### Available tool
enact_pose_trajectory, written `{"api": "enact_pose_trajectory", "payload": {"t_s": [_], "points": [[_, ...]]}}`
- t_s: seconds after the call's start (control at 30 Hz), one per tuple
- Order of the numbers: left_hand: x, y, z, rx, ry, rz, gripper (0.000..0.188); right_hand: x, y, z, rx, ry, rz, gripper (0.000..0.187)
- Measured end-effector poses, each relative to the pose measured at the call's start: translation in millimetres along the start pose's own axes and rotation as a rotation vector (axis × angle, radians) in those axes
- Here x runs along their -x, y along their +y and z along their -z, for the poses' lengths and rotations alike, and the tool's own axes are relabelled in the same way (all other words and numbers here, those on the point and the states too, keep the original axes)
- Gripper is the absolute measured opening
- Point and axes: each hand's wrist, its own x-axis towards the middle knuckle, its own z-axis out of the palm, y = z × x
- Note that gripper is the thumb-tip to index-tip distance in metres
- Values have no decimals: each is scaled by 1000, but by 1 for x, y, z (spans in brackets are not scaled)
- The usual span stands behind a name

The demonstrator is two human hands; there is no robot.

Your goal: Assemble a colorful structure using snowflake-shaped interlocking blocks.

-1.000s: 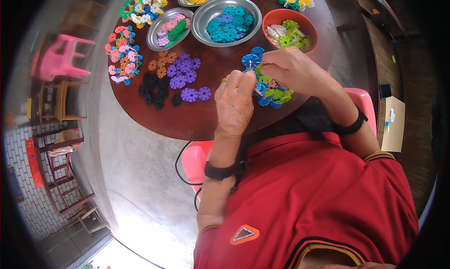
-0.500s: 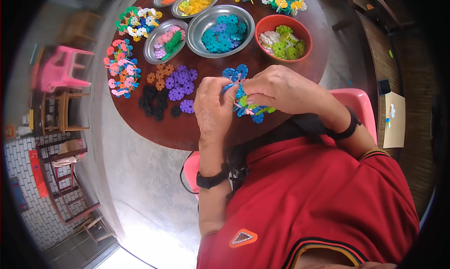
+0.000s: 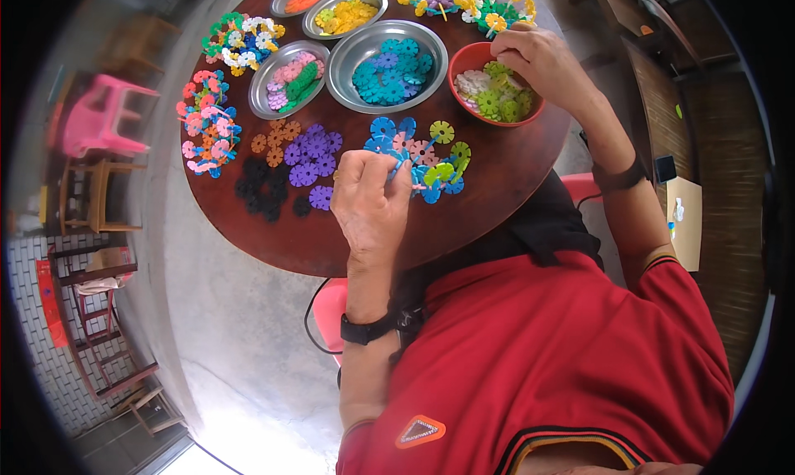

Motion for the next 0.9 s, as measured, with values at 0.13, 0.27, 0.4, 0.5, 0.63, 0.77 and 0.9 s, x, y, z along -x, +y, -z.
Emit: {"api": "enact_pose_trajectory", "payload": {"t_s": [0.13, 0.27, 0.4, 0.5, 0.63, 0.77, 0.9], "points": [[0, 0, 0, -31, -13, -37, 16, 4, -1, -11, -43, -61, 29, 8], [1, -1, 3, -28, -34, 11, 17, 10, -17, -20, 35, -291, -42, 18], [0, -1, -1, 21, -32, 50, 17, 13, -15, -26, 189, -327, -110, 21], [-1, 1, 0, 71, -39, 87, 16, 13, -15, -23, 155, -326, -144, 15], [1, -5, 1, 91, -24, 21, 13, 18, -9, -26, 78, -225, -63, 15], [1, -5, 4, 71, -64, 2, 10, 14, -25, -12, -171, -165, -68, 15], [0, -6, 4, 31, -49, 8, 11, 13, -70, -13, -724, -196, -165, 12]]}}
